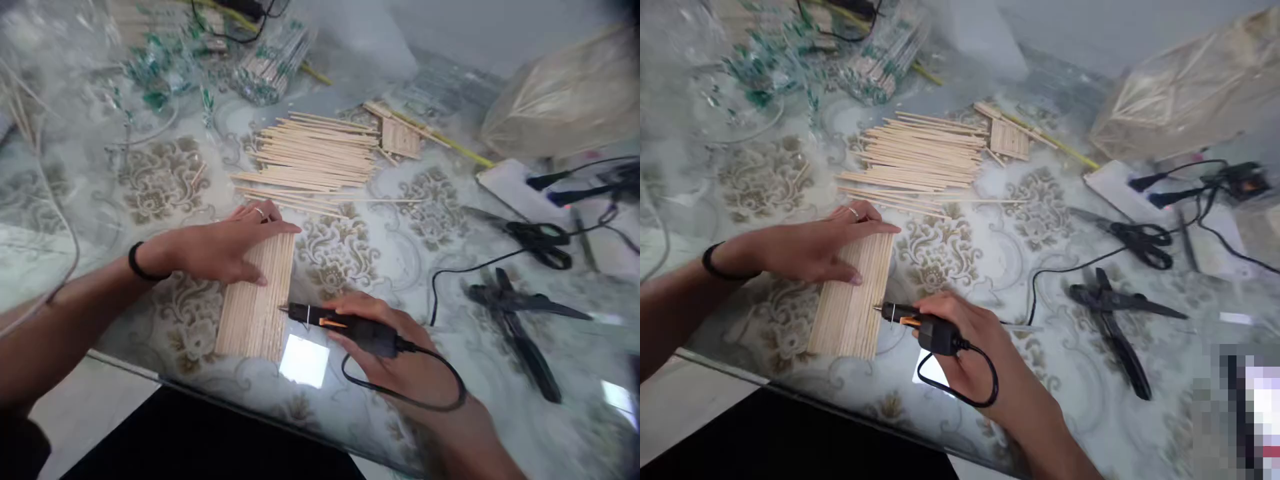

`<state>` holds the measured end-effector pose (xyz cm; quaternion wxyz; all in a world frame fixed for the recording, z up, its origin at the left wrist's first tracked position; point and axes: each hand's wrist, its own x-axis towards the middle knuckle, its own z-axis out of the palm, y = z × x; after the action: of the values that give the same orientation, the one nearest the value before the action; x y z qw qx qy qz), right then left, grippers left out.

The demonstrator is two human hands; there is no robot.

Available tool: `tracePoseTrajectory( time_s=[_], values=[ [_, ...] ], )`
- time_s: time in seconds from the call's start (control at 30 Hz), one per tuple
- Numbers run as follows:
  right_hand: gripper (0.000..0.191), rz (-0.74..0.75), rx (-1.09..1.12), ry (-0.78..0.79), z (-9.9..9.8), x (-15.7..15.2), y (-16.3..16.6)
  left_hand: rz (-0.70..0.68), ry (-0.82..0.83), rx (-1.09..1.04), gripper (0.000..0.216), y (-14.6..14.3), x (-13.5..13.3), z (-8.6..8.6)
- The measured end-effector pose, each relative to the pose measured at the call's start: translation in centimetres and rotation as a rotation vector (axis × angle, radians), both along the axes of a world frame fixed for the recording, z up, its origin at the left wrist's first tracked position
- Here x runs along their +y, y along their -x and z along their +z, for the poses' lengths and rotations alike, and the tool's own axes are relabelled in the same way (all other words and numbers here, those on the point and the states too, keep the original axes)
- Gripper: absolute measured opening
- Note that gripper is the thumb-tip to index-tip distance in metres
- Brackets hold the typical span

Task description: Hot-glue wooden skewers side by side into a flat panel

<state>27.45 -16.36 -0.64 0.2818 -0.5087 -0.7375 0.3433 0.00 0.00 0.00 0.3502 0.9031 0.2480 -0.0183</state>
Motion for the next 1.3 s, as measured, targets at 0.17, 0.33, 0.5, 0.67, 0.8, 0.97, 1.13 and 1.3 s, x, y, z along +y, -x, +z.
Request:
tracePoseTrajectory(
  time_s=[0.17,0.33,0.5,0.67,0.8,0.97,1.13,1.3],
  values=[
    [0.026,0.025,-0.031,0.038,0.4,0.1,0.0,0.003,0.002,-0.016,0.077,0.0,0.0,0.1],
    [0.025,0.030,-0.032,0.046,0.7,0.0,-0.1,0.005,0.000,-0.030,0.076,0.1,0.0,0.2],
    [0.026,0.044,-0.028,0.064,0.9,-0.1,-0.2,0.002,-0.005,-0.018,0.075,0.1,-0.1,0.3],
    [0.026,0.063,-0.033,0.077,1.1,-0.1,-0.3,0.003,-0.003,-0.018,0.075,-0.1,-0.1,0.4],
    [0.025,0.066,-0.021,0.100,1.1,-0.1,-0.4,0.005,-0.003,-0.024,0.076,-0.1,-0.1,0.3],
    [0.025,0.075,-0.022,0.118,1.2,-0.1,-0.4,0.020,0.012,-0.025,0.076,-0.1,0.0,0.4],
    [0.028,0.101,-0.023,0.110,1.3,0.0,-0.3,0.016,0.004,-0.030,0.075,0.0,0.0,0.3],
    [0.031,0.143,-0.007,0.139,1.4,0.1,-0.4,0.008,-0.004,-0.024,0.077,0.0,0.0,0.2]
  ],
)
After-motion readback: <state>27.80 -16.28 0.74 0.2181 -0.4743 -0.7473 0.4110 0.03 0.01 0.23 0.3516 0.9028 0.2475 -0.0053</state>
